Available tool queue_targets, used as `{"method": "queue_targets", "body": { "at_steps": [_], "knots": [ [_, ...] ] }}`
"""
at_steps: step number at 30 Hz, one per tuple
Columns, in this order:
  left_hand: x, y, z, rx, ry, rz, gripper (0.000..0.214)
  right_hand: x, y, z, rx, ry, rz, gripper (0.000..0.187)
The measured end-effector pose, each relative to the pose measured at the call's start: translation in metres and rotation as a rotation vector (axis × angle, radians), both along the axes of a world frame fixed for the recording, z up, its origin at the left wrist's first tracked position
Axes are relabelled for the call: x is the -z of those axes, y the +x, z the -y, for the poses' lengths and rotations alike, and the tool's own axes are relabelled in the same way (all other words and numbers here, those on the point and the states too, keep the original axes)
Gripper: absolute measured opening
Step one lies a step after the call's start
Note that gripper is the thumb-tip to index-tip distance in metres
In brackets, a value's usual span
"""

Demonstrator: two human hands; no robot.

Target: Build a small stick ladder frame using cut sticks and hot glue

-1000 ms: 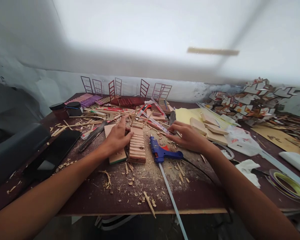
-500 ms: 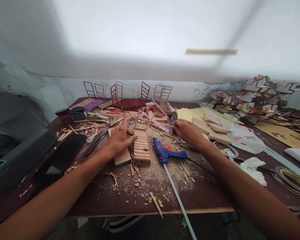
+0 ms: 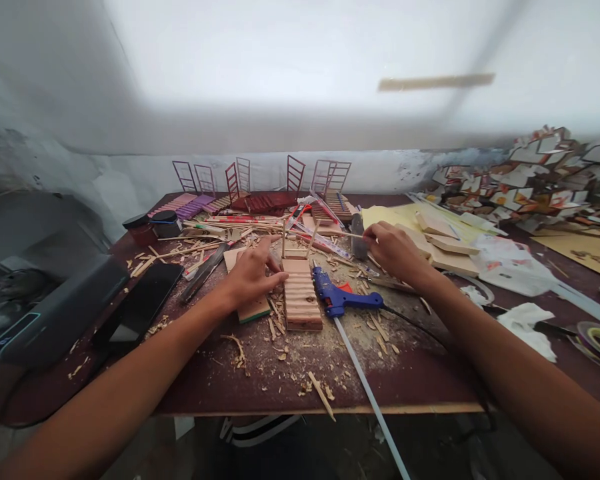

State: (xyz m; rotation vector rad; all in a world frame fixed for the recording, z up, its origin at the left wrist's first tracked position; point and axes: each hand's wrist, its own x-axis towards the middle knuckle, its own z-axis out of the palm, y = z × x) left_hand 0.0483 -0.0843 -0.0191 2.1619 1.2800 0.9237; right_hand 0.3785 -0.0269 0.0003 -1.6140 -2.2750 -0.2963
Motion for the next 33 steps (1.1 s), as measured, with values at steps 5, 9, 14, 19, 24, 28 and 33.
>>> {"method": "queue_targets", "body": {
  "at_steps": [5, 9, 14, 19, 24, 28, 33],
  "knots": [
    [-0.001, -0.008, -0.005, -0.099, 0.109, 0.039, 0.055, -0.011, 0.002, 0.008, -0.044, 0.086, -0.352, 0.019],
    [-0.001, -0.01, -0.01, -0.125, 0.124, 0.108, 0.053, -0.014, -0.005, 0.019, -0.232, 0.114, -0.488, 0.021],
    [0.001, -0.01, -0.024, -0.043, -0.003, 0.284, 0.058, -0.015, -0.025, 0.025, -0.418, 0.057, -0.367, 0.019],
    [-0.003, -0.013, -0.045, 0.044, -0.107, 0.355, 0.058, -0.02, -0.048, 0.018, -0.532, -0.043, -0.241, 0.029],
    [0.003, -0.012, -0.055, 0.172, -0.203, 0.38, 0.046, -0.013, -0.054, 0.003, -0.597, -0.032, -0.277, 0.031],
    [0.009, -0.009, -0.056, 0.157, -0.184, 0.359, 0.036, -0.008, -0.048, 0.0, -0.567, -0.05, -0.26, 0.027],
    [0.009, -0.005, -0.054, 0.12, -0.103, 0.306, 0.024, -0.012, -0.048, 0.008, -0.521, -0.045, -0.233, 0.028]
  ]
}}
